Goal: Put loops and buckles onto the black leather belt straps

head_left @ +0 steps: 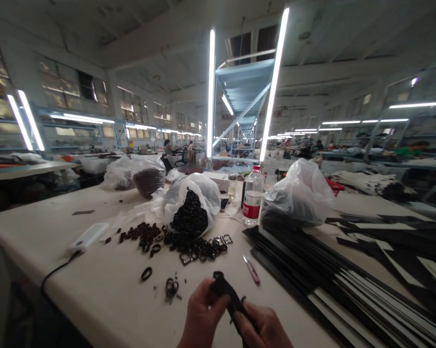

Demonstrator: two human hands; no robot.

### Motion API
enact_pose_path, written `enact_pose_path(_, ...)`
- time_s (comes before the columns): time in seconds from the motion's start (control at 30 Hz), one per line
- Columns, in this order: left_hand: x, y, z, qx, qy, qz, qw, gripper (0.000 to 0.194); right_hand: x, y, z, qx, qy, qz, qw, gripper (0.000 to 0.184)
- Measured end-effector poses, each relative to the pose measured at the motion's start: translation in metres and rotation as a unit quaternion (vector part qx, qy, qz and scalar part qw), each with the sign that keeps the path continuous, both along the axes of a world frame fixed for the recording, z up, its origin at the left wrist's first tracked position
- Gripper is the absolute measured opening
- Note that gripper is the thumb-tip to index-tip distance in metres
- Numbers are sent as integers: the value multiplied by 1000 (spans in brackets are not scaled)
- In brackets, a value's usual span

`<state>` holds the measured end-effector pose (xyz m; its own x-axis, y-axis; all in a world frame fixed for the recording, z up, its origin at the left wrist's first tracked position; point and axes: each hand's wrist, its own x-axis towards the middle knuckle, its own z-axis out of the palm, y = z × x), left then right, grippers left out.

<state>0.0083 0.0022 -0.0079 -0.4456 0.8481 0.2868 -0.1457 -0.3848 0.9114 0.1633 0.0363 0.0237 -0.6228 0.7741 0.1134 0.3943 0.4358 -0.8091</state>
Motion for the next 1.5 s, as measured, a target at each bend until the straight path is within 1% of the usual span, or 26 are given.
enact_pose_path(0.1, -3, -16, 14, 35, 174, 45, 983, 11, 2, -5, 6, -30, 17, -22, 999, 49)
enact_pose_path(0.17, -8, -24, 21, 65, 227, 31, 971, 9, 3, -6, 9, -19, 34, -30, 999, 47)
enact_pose_path(0.23, -12, -27, 22, 86, 242, -6, 967, 17, 3, -4, 11, -22, 45, -35, 998, 44)
enact_pose_path(0.33, -14, -27, 20, 80, 204, -45, 975, 26, 3, -1, 12, -41, 51, -32, 997, 41)
enact_pose_path(0.43, -13, -21, 16, 19, 102, -66, 992, 23, 4, -1, 15, -43, 43, -14, 998, 39)
enact_pose_path(0.47, -13, -18, 16, -7, 60, -88, 994, 32, 5, -2, 16, -39, 36, -2, 999, 37)
enact_pose_path(0.5, -14, -16, 16, -31, 18, -122, 992, 49, 5, -2, 19, -34, 27, 14, 999, 35)
enact_pose_path(0.57, -17, -13, 17, -85, -34, -229, 969, 77, 7, -3, 24, -17, 3, 58, 998, 30)
enact_pose_path(0.6, -19, -13, 17, -111, -42, -286, 951, 81, 8, -3, 27, -8, -10, 81, 997, 29)
enact_pose_path(0.67, -24, -13, 19, -143, -42, -358, 922, 72, 9, -4, 33, 15, -32, 110, 993, 30)
enact_pose_path(0.7, -26, -14, 20, -146, -37, -366, 918, 65, 10, -4, 35, 23, -43, 115, 992, 31)
enact_pose_path(0.8, -31, -14, 22, -135, -48, -316, 938, 41, 11, -2, 38, 24, -71, 103, 992, 33)
enact_pose_path(0.87, -33, -14, 25, -139, -67, -282, 947, 27, 12, 0, 38, 1, -87, 96, 992, 34)
enact_pose_path(0.93, -33, -13, 28, -142, -81, -263, 951, 22, 12, 3, 37, -7, -94, 85, 992, 36)
enact_pose_path(0.97, -34, -12, 29, -143, -87, -255, 952, 22, 12, 3, 37, 8, -85, 68, 994, 35)
enact_pose_path(1.03, -34, -10, 31, -146, -107, -229, 956, 24, 13, 2, 40, 88, -28, 16, 996, 29)
enact_pose_path(1.1, -35, -8, 30, -149, -146, -203, 957, 28, 15, -3, 46, 197, 62, -34, 978, 23)
enact_pose_path(1.13, -35, -6, 28, -148, -170, -194, 955, 30, 15, -6, 48, 233, 97, -35, 967, 22)
enact_pose_path(1.17, -36, -5, 27, -145, -192, -191, 952, 32, 15, -10, 49, 249, 113, -12, 962, 21)
enact_pose_path(1.2, -36, -4, 25, -140, -211, -191, 948, 32, 14, -13, 49, 243, 106, 25, 964, 21)
enact_pose_path(1.23, -37, -3, 24, -133, -226, -194, 945, 31, 13, -16, 47, 213, 80, 68, 971, 22)
enact_pose_path(1.3, -38, -2, 23, -116, -246, -200, 941, 28, 8, -18, 37, 95, 15, 131, 987, 25)
enact_pose_path(1.33, -38, -3, 23, -109, -251, -205, 940, 28, 5, -17, 31, 22, 1, 135, 991, 29)
enact_pose_path(1.4, -37, -5, 24, -103, -248, -212, 940, 29, 0, -13, 21, -111, 33, 98, 988, 42)
enact_pose_path(1.43, -36, -6, 25, -105, -239, -215, 941, 31, -1, -11, 17, -159, 71, 73, 982, 47)
enact_pose_path(1.5, -33, -9, 26, -113, -211, -219, 946, 34, -2, -6, 14, -205, 146, 34, 967, 50)
